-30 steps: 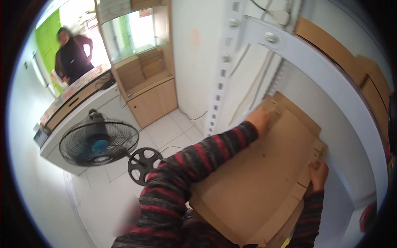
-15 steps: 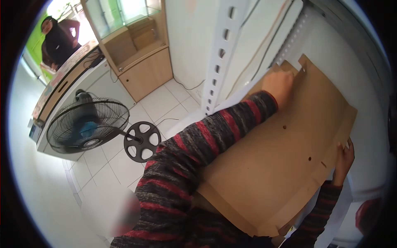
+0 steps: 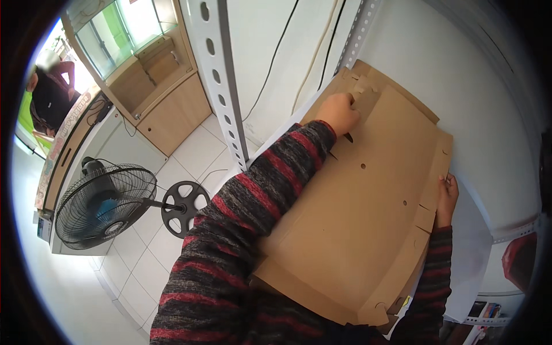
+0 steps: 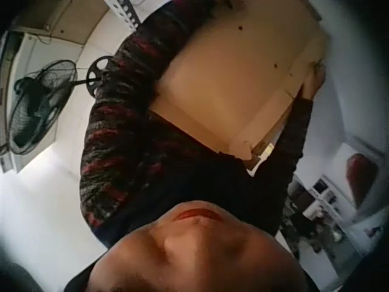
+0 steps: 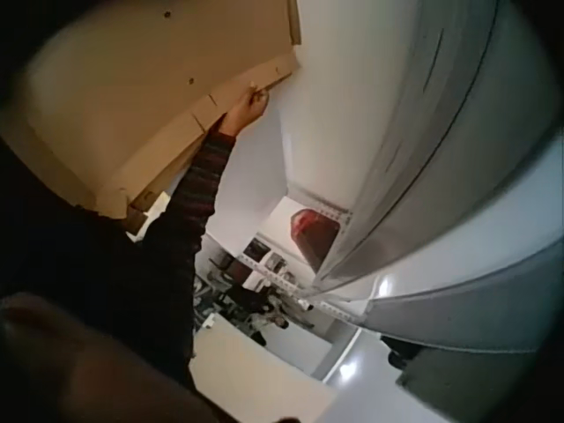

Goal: The person assembles flat cardboard boxes by hand, folding the flaps and inserting tabs into slots to form the box structure. The person then stacks the completed boxes on a shelf.

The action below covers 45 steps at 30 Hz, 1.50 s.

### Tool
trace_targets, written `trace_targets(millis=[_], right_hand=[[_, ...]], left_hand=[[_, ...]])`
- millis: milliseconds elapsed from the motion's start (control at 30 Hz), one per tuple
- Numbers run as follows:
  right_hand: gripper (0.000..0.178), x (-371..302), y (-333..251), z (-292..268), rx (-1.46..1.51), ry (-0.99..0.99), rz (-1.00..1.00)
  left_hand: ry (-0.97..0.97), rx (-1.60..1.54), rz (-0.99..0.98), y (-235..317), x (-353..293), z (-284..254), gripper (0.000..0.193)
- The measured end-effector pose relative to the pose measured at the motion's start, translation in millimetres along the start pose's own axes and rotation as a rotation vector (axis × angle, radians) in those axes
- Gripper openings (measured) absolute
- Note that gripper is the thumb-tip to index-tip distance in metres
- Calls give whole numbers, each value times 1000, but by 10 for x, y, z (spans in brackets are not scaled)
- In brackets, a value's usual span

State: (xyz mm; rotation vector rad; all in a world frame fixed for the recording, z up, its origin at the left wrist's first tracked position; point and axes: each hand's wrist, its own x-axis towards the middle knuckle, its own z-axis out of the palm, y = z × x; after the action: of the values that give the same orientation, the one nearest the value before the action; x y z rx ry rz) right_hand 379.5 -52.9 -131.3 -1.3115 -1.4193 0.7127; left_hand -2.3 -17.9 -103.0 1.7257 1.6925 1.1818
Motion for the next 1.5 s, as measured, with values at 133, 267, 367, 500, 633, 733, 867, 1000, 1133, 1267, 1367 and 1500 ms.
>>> trace_targets(millis=[133,267,367,500,633,733,867,1000,1133,1267,1367,1500], right_hand=[[26,-29,-53,60,23,32,-27],[28,-33,-59,56,8,42,-15],[28,-10,-35,24,5,60,-34],[24,-15,-46,25,44,89,-113],[19,-35,-70,35,-25,137,-234],[19,-40,-51,8,-59,151,-284],[20,-91,-139,98,-90,258,-364],[24,-127,-240,170,-51,329,-445],[41,-123,-348,162,-48,284,-464],[60,-129,-465,185,-87,302,-461],[71,-165,-509,202,-104,313,-473],[77,-186,-474,239,-111,303,-520]], left_hand=[[-50,-89,2,-29,-33,-70,33],[-29,-123,40,-91,-14,-57,34],[22,-185,63,-89,-5,-23,32],[43,-317,44,-72,26,-34,30],[26,-366,48,-36,42,-51,28],[-33,-414,42,-17,50,-77,28],[-81,-541,51,-63,85,-59,34],[-46,-739,184,-98,107,11,41],[-92,-761,132,44,33,-59,42],[-91,-745,119,113,-35,-101,40],[-91,-711,96,125,-45,-114,39],[-96,-689,106,119,-36,-102,39]])
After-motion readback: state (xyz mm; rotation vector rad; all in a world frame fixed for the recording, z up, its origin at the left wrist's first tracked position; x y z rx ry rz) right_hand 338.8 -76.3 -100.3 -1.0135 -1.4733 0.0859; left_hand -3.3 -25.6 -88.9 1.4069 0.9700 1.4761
